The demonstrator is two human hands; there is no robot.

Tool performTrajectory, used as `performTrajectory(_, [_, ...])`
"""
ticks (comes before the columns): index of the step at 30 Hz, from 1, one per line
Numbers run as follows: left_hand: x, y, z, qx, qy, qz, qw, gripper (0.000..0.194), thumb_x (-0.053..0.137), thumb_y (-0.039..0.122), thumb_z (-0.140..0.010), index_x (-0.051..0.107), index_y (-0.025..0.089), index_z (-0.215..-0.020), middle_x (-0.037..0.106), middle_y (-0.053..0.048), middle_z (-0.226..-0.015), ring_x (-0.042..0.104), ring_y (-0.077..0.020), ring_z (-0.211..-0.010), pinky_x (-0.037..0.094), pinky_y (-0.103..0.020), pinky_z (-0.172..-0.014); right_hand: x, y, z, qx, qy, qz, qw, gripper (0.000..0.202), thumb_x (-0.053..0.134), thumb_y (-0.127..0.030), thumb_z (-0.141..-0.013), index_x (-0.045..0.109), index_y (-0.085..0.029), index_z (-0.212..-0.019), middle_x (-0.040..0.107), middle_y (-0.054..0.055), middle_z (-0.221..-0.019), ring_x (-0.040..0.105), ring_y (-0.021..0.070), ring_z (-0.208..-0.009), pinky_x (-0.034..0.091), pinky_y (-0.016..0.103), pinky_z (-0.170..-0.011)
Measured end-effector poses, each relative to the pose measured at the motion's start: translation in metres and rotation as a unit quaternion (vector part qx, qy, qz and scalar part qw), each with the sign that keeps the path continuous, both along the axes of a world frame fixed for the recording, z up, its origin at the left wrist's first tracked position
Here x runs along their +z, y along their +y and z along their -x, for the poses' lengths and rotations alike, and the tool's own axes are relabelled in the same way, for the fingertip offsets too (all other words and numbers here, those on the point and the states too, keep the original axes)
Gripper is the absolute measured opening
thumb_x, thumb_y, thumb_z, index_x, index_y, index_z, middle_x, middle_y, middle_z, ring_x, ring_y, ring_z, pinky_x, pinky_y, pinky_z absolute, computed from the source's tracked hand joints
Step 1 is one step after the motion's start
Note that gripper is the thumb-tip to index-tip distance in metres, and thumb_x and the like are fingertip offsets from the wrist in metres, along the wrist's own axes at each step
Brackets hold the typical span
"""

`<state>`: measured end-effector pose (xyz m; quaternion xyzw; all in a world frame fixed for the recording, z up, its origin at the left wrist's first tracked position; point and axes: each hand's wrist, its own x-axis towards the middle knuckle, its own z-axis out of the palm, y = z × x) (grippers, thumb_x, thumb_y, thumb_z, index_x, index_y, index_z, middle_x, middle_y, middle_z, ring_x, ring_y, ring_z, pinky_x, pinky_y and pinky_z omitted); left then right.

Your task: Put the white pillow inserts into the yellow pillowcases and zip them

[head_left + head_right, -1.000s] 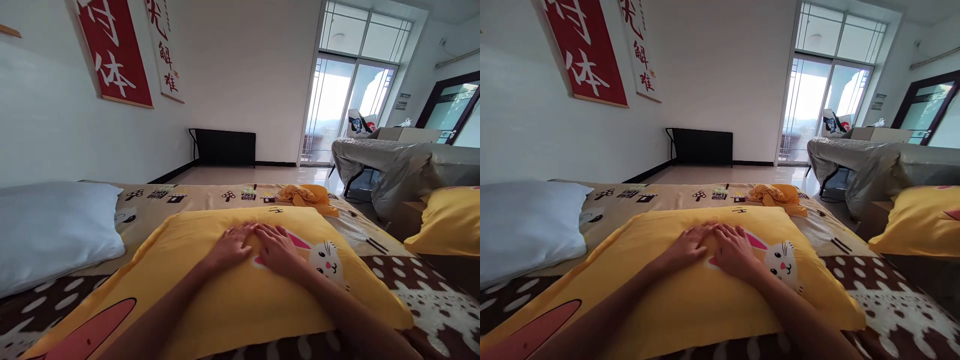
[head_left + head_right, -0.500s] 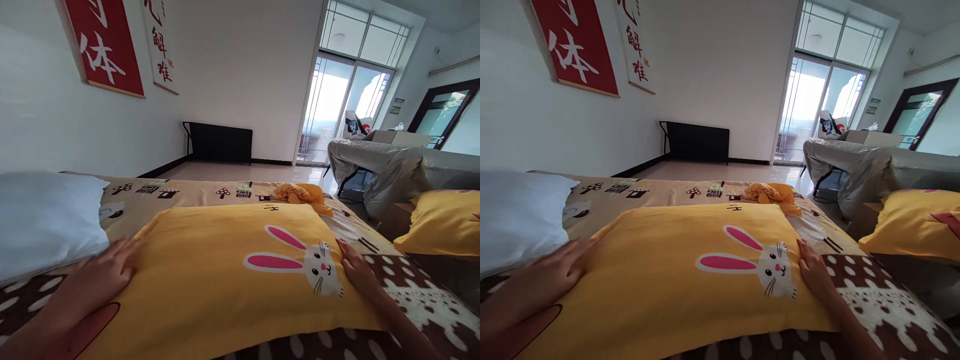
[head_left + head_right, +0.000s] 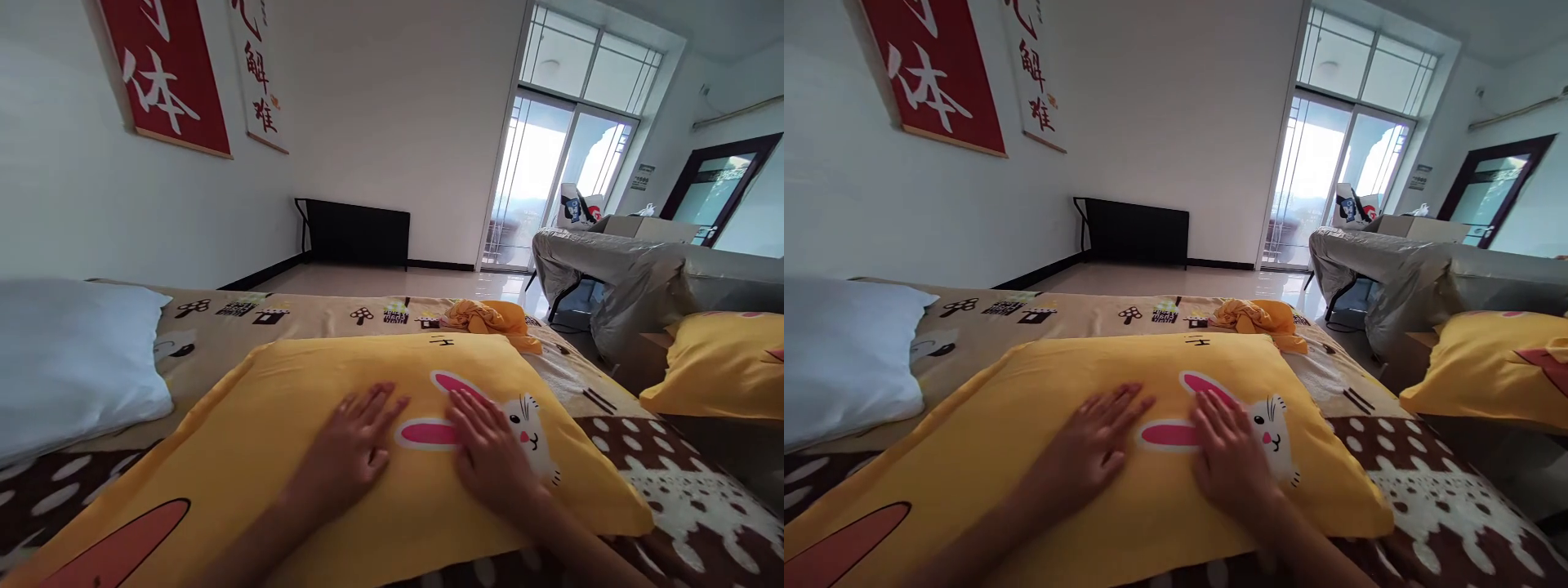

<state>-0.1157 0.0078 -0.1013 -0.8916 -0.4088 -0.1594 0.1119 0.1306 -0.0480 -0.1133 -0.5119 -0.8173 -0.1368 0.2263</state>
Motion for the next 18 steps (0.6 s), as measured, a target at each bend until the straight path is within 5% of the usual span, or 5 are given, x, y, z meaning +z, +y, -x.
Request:
performTrajectory(7, [-0.039, -0.027, 0.112, 0.159, -0.029, -0.081, 0.983, 0.077, 0.039, 0.027, -0.076, 0.011, 0.042, -0.146, 0.033, 0.001, -0.149, 0.036, -0.0272, -0.134, 0.033, -0.054, -0.103, -0.067, -0.041, -0.126, -0.138, 0.015, -0.067, 0.988, 0.057, 0.037, -0.015, -0.077, 0.035, -0.018, -0.134, 0.034, 0.011, -0.147, 0.03, 0.0242, -0.136, 0.03, 0.046, -0.106])
performTrajectory(11, [-0.05, -0.043, 0.145, 0.206, -0.077, -0.107, 0.97, 0.077, 0.036, 0.031, -0.076, 0.003, 0.047, -0.144, 0.042, 0.001, -0.143, 0.047, -0.031, -0.125, 0.042, -0.056, -0.094, -0.09, -0.06, -0.17, -0.199, 0.059, -0.029, 0.978, 0.052, 0.036, -0.019, -0.077, 0.04, -0.019, -0.129, 0.049, 0.013, -0.136, 0.048, 0.0262, -0.123, 0.042, 0.046, -0.096])
performTrajectory(14, [-0.033, -0.051, 0.128, 0.165, -0.082, -0.109, 0.977, 0.08, 0.04, 0.032, -0.075, 0.002, 0.046, -0.144, 0.042, 0.002, -0.143, 0.049, -0.0324, -0.122, 0.045, -0.053, -0.093, -0.065, -0.06, -0.154, -0.217, 0.067, -0.079, 0.971, 0.041, 0.041, -0.021, -0.075, 0.052, -0.019, -0.114, 0.05, 0.014, -0.134, 0.049, 0.0294, -0.121, 0.039, 0.05, -0.098])
performTrajectory(16, [-0.016, -0.058, 0.091, 0.098, -0.071, -0.102, 0.987, 0.082, 0.044, 0.03, -0.076, 0.004, 0.04, -0.147, 0.04, 0.0, -0.145, 0.047, -0.0301, -0.124, 0.046, -0.047, -0.096, -0.037, -0.055, -0.116, -0.176, 0.067, -0.131, 0.973, 0.036, 0.044, -0.02, -0.076, 0.055, -0.019, -0.11, 0.045, 0.014, -0.138, 0.045, 0.0301, -0.125, 0.034, 0.05, -0.102])
performTrajectory(18, [-0.004, -0.065, 0.043, 0.013, -0.06, -0.098, 0.993, 0.082, 0.047, 0.027, -0.076, 0.008, 0.031, -0.148, 0.04, -0.003, -0.145, 0.043, -0.0267, -0.128, 0.044, -0.041, -0.098, -0.013, -0.049, -0.066, -0.09, 0.038, -0.1, 0.99, 0.041, 0.045, -0.02, -0.078, 0.052, -0.02, -0.119, 0.042, 0.012, -0.142, 0.039, 0.0292, -0.13, 0.033, 0.048, -0.103])
